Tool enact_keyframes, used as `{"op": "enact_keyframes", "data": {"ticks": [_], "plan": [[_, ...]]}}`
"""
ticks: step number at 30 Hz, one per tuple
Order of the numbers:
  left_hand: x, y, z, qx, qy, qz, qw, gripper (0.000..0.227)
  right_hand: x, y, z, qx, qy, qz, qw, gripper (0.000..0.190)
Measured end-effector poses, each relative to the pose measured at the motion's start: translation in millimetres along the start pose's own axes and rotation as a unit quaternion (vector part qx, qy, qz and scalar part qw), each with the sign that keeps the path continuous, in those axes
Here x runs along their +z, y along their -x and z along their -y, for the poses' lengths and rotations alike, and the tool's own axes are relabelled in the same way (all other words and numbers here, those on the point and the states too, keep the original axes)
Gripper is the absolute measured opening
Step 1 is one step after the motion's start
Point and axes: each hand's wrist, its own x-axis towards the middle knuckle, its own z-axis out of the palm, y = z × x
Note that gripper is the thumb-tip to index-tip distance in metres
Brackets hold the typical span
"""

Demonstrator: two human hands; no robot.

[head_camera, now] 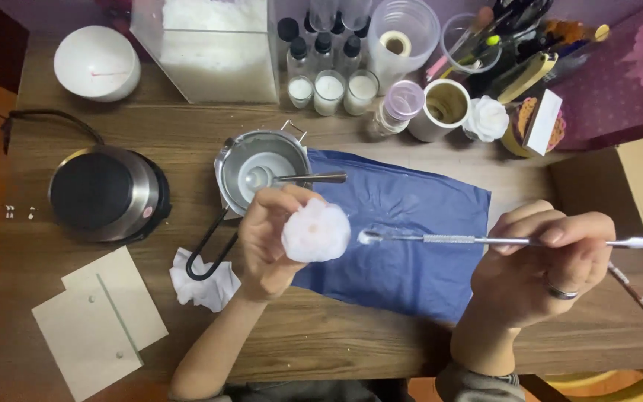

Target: Refining a wax flower by pouring melted wax over it and shaping the petals with fingers and a tool.

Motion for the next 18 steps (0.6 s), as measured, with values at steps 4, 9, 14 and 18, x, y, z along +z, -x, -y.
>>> {"op": "enact_keyframes", "data": {"ticks": [4, 9, 14, 18], "plan": [[-4.8, 2.9, 0.4, -0.015, -0.004, -0.012, 1.000, 0.041, 2.4, -0.5, 1.9, 0.006, 0.028, 0.027, 0.999, 0.025], [-2.7, 3.5, -3.6, -0.037, 0.003, 0.013, 0.999, 0.043, 0.4, 5.0, -2.4, -0.042, 0.026, 0.013, 0.999, 0.027], [-1.2, 2.7, -3.1, -0.040, 0.022, 0.010, 0.999, 0.043, -8.4, 3.1, -1.7, -0.098, 0.025, 0.042, 0.994, 0.028], [-0.5, 3.0, -1.4, -0.043, 0.068, 0.004, 0.997, 0.045, -6.7, 6.1, -1.0, -0.119, 0.030, 0.041, 0.992, 0.028]]}}
